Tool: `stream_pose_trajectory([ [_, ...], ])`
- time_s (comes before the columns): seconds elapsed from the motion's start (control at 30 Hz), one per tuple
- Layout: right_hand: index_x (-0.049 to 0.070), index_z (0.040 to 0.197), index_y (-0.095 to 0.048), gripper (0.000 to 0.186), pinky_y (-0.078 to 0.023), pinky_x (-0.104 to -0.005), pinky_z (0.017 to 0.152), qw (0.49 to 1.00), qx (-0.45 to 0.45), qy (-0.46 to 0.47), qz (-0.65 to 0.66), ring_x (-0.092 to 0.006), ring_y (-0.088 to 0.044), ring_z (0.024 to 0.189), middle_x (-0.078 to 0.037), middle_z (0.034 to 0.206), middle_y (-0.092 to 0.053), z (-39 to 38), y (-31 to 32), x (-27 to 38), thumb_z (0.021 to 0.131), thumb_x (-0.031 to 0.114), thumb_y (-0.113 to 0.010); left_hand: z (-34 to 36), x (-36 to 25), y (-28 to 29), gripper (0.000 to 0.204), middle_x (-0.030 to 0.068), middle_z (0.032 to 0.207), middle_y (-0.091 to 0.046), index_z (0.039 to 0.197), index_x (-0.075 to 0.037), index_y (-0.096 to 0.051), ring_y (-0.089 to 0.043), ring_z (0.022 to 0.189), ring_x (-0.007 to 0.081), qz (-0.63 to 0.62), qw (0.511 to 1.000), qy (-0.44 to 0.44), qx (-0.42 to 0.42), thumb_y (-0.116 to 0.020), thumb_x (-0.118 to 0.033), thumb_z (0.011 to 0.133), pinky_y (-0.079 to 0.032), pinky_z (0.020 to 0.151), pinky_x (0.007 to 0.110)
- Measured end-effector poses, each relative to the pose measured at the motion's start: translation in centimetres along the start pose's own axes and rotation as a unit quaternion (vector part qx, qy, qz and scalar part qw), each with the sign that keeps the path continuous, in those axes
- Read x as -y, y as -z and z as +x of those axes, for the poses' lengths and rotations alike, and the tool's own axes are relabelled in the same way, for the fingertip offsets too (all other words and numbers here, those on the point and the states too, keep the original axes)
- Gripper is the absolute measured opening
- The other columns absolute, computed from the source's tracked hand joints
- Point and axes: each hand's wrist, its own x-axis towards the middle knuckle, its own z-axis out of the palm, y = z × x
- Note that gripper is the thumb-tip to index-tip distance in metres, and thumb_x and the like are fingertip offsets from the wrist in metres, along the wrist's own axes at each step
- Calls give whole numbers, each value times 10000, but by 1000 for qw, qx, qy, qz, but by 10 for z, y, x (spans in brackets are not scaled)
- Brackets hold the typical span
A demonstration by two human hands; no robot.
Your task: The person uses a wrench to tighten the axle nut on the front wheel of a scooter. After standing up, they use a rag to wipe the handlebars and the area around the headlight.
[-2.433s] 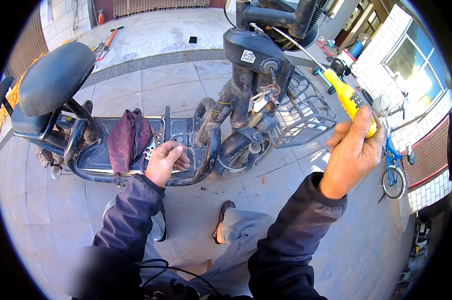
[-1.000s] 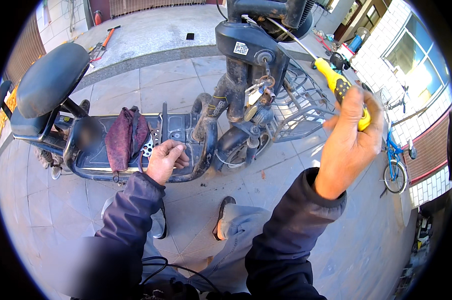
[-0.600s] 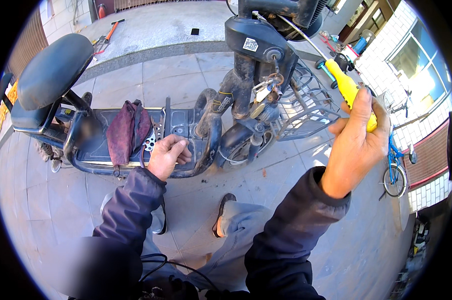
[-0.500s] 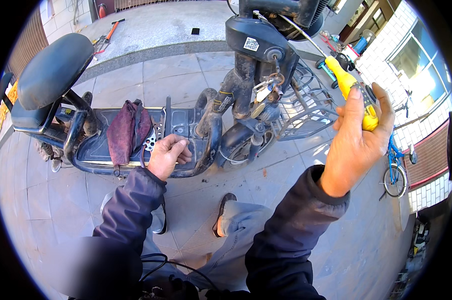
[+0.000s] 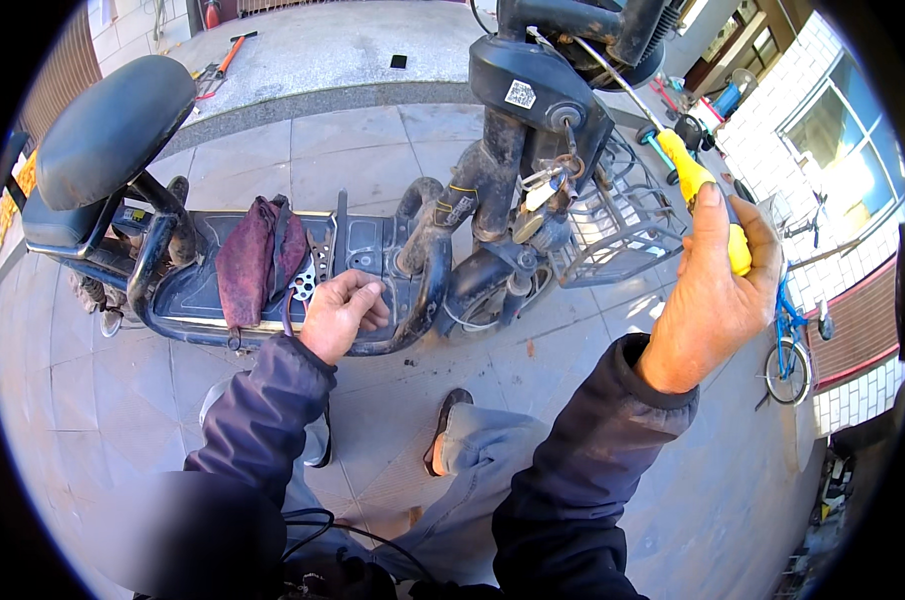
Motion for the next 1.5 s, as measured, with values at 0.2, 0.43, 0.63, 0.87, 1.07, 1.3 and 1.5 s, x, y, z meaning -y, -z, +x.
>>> stream_pose_trajectory([
  [0.2,-8,955,-636,256,-352,-181,461,990,-37,-93,101,-50,-470,547,-60,752,-604,1,-4,-3,839,181,-762,-3,-1,0,232,94,785,-647,1022,23,-589,-647,692,162,-3,1000,-5,-2,-508,-190,980,-522,625,269],
  [0.43,-6,961,-614,255,-354,-177,464,991,-59,-90,83,-58,-467,541,-57,736,-597,3,0,-3,844,172,-753,-4,-2,-1,234,96,788,-646,1019,24,-590,-648,697,167,-3,1000,-2,1,-509,-191,977,-520,628,270],
  [0.63,-9,960,-612,240,-342,-181,477,993,-43,-61,90,-59,-455,551,-50,720,-580,3,2,3,843,148,-750,-3,-2,-5,235,97,791,-647,1021,25,-591,-647,692,167,9,1000,5,1,-509,-191,976,-517,623,269],
  [0.87,6,980,-617,217,-361,-174,498,992,-37,-57,102,-44,-460,562,-29,745,-570,1,7,12,832,80,-757,-2,1,-4,238,92,770,-670,1012,38,-603,-644,671,136,-6,1000,5,-4,-527,-182,964,-516,611,255],
  [1.07,3,978,-619,217,-392,-171,518,994,-49,-48,85,-48,-487,599,-32,788,-576,-1,8,11,830,76,-760,-3,2,-3,236,90,769,-670,1011,35,-606,-644,675,130,-8,1000,5,-6,-525,-182,965,-516,610,250],
  [1.3,3,977,-614,223,-393,-171,503,995,-53,-45,67,-53,-489,578,-40,786,-576,0,5,8,831,87,-759,-3,2,-3,232,90,795,-649,1033,19,-591,-650,690,160,3,1000,6,4,-505,-189,979,-522,630,265],
  [1.5,-1,997,-613,258,-410,-179,514,999,1,20,34,-61,-497,579,-37,770,-568,6,13,4,834,125,-767,-2,2,-4,229,90,796,-650,1029,19,-591,-650,693,158,1,1000,8,7,-507,-188,979,-525,629,264],
])
